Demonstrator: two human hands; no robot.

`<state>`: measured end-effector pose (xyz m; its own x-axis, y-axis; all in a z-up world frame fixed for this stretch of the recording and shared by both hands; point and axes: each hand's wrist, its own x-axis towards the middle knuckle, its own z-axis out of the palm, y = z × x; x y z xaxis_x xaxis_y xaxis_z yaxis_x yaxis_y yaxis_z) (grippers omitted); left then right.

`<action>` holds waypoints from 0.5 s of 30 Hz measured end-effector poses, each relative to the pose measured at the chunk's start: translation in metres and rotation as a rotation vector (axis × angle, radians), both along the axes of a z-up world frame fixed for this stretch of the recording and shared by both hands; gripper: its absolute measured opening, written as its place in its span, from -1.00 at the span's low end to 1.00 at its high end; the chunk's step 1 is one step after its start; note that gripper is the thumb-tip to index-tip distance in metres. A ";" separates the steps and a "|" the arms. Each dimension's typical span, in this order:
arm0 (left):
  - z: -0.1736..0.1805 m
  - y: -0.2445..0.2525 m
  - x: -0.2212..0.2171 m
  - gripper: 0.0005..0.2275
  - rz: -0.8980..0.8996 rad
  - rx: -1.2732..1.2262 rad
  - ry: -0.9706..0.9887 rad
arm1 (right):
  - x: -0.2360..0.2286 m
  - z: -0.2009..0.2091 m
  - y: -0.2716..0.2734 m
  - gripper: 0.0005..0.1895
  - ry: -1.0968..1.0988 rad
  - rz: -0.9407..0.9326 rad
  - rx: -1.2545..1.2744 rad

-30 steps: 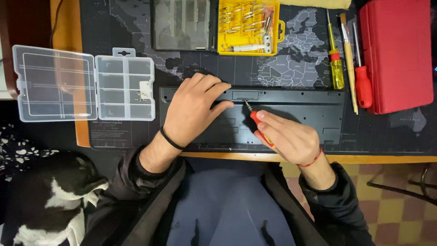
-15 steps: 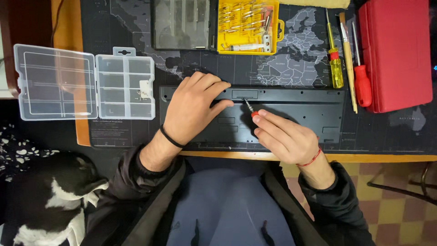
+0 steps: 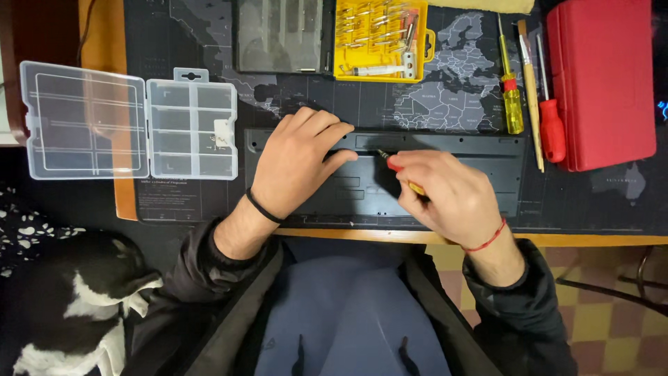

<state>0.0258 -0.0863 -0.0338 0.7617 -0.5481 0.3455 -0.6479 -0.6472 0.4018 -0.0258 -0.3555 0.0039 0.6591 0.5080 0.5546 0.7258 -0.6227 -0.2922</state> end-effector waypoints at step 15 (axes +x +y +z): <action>-0.005 0.001 0.002 -0.67 -0.021 -0.015 -0.029 | -0.016 -0.020 0.011 -0.90 -0.492 0.047 -0.302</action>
<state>0.0277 -0.0857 -0.0384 0.7398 -0.5583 0.3755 -0.6726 -0.6274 0.3923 -0.0418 -0.3443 -0.0160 0.3330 0.7141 0.6158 0.7603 -0.5896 0.2726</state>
